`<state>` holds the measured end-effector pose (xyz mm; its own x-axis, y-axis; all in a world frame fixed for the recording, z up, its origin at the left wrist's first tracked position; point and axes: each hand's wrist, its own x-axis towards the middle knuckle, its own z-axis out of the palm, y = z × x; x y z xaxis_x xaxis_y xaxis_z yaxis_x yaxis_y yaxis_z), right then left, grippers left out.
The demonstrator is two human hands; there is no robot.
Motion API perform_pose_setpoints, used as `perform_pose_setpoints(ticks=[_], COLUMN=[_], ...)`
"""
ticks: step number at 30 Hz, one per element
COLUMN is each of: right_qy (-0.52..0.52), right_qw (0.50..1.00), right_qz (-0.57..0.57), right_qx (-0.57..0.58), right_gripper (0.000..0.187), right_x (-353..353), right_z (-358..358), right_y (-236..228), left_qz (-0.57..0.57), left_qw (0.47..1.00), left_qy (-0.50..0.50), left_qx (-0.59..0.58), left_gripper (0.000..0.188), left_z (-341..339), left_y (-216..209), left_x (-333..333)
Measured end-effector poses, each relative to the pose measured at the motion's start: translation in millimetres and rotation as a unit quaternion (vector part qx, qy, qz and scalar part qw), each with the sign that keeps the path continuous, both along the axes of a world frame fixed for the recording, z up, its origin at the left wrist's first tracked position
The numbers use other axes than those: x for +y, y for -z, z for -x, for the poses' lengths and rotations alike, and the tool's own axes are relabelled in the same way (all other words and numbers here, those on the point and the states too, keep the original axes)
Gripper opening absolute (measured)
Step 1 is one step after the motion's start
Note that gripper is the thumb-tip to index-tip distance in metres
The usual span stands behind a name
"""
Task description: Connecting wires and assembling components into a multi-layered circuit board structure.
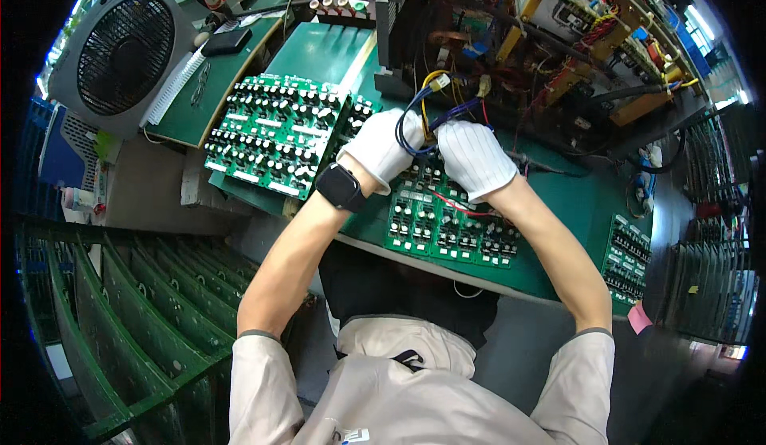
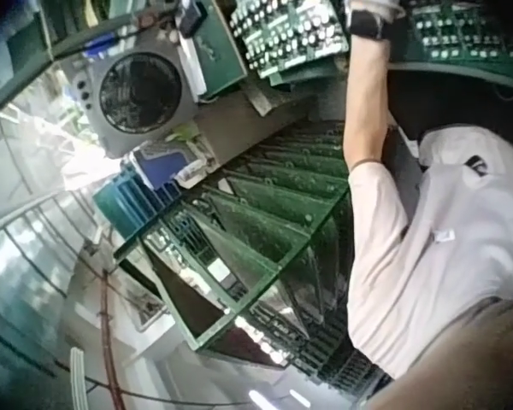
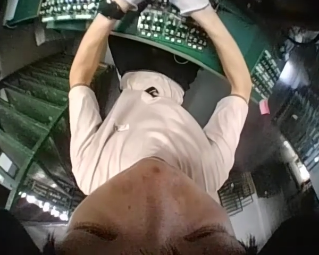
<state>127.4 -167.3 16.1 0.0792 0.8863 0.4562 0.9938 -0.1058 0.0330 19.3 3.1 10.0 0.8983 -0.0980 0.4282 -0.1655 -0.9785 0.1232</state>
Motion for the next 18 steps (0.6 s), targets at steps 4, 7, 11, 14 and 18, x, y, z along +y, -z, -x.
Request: perform_pose_setpoints(ticks=[4,7,11,14,18], right_qy=[0.025,-0.005,0.044,0.057,0.079], right_qw=[0.999,0.999,0.998,0.997,0.994], right_qz=[0.023,-0.034,0.048,0.059,0.067], right_qx=[0.038,0.000,0.002,0.013,0.038], right_gripper=[0.010,0.010,0.010,0.009,0.010], right_x=[-2.0,1.8,5.4,3.2,3.3], right_z=[-5.4,-3.9,3.1,8.4,8.1], right_y=[8.5,8.5,-2.3,-6.9,-9.0], left_qz=[0.084,0.032,0.003,-0.022,-0.032], left_qw=[0.996,0.995,0.997,0.996,0.997], left_qy=[0.002,0.003,0.035,0.025,0.035], left_qx=[0.019,0.093,0.072,0.078,0.059], left_gripper=[0.008,0.010,0.013,0.010,0.011], left_z=[-5.5,-7.2,-4.8,-3.3,-3.8], left_y=[-2.9,-10.9,-13.4,-13.1,-11.1], left_x=[-2.0,3.2,4.0,4.8,7.9])
